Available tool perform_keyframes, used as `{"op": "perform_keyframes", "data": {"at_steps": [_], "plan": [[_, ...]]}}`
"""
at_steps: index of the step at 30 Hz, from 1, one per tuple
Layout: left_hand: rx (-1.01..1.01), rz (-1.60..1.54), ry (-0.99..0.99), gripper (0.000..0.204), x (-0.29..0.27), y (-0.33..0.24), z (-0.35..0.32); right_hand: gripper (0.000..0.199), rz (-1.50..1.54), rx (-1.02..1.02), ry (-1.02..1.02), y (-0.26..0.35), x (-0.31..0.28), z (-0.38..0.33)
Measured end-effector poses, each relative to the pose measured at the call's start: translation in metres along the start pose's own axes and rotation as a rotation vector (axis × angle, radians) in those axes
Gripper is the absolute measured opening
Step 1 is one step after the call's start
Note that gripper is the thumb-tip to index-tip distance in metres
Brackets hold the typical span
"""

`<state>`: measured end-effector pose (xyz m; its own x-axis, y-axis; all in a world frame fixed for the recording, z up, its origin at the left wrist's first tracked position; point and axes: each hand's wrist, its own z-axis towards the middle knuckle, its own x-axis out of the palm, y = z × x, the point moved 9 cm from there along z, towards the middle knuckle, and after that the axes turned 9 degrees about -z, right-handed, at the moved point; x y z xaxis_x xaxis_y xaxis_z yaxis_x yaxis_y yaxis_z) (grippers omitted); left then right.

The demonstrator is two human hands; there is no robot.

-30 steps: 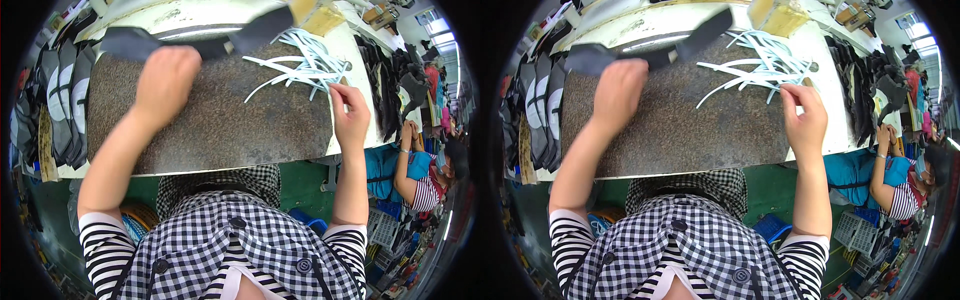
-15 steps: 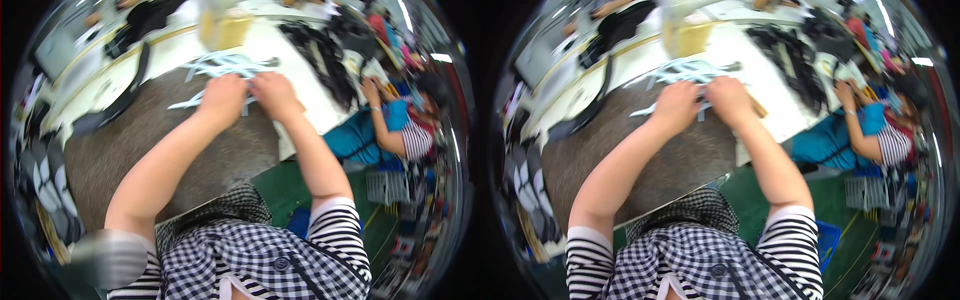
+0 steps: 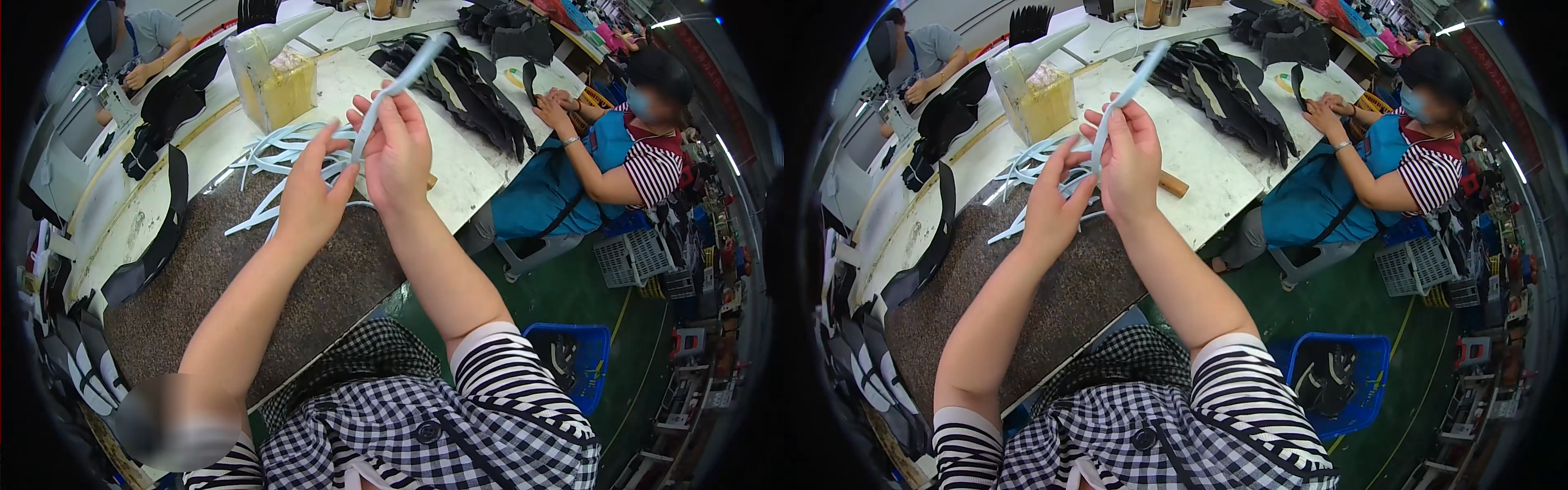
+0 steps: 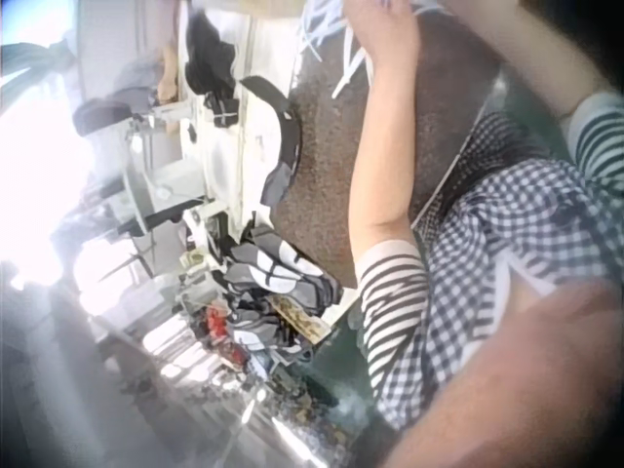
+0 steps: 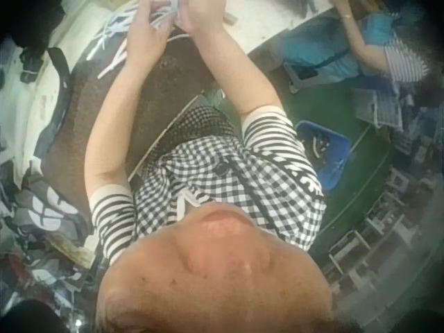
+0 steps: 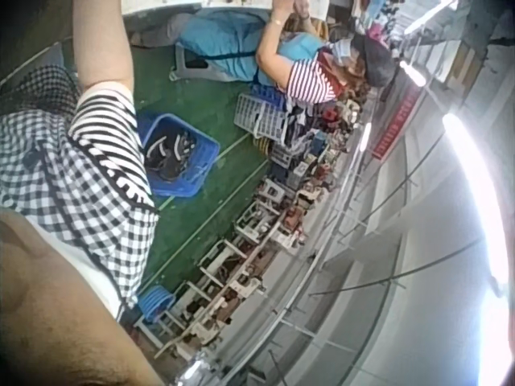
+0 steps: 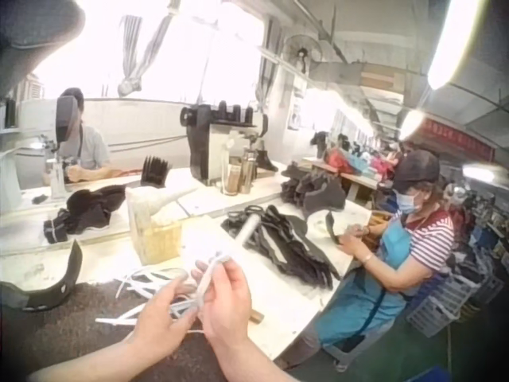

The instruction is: Hammering and applying lining strips to shoe upper components on a workbench.

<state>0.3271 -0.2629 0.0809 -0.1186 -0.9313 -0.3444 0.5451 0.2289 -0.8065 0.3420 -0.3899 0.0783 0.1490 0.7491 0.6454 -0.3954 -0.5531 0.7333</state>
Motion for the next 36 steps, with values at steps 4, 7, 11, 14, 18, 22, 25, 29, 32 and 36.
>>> {"op": "perform_keyframes", "data": {"at_steps": [4, 7, 11, 14, 18, 22, 25, 29, 32, 36], "plan": [[-0.074, -0.249, 0.012, 0.036, -0.007, -0.031, -0.034, 0.024, 0.138, 0.035, 0.047, 0.019, 0.005, -0.042], [-0.211, -0.11, 0.072, 0.025, -0.02, -0.03, -0.071, 0.029, 0.27, 0.189, 0.232, -0.001, 0.013, -0.067], [-0.273, 0.01, 0.112, 0.012, -0.051, 0.007, -0.13, 0.028, 0.325, 0.289, 0.167, -0.037, 0.007, -0.069], [-0.292, 0.121, 0.076, 0.01, -0.088, -0.004, -0.177, 0.023, 0.147, 0.61, 0.377, -0.063, 0.009, -0.087], [-0.202, 0.177, 0.085, 0.012, -0.118, -0.022, -0.227, 0.028, -0.657, 0.701, 0.664, -0.11, 0.011, -0.115], [-0.093, 0.482, -0.03, 0.015, -0.176, -0.045, -0.267, 0.028, -0.673, 0.648, 0.502, -0.128, 0.004, -0.076], [-0.124, 0.868, -0.357, 0.017, -0.288, -0.048, -0.286, 0.022, -0.657, 0.775, 0.744, -0.124, 0.02, -0.12], [-0.501, 1.417, -0.925, 0.047, -0.485, -0.037, -0.347, 0.02, -0.549, 0.783, 0.839, -0.131, 0.038, -0.173], [-1.267, 1.127, -0.991, 0.096, -0.562, 0.006, -0.379, 0.02, -0.495, 0.726, 0.814, -0.136, 0.038, -0.176], [-1.0, 1.311, -1.078, 0.08, -0.538, -0.033, -0.334, 0.018, -0.371, 0.722, 0.647, -0.131, 0.024, -0.164]]}}
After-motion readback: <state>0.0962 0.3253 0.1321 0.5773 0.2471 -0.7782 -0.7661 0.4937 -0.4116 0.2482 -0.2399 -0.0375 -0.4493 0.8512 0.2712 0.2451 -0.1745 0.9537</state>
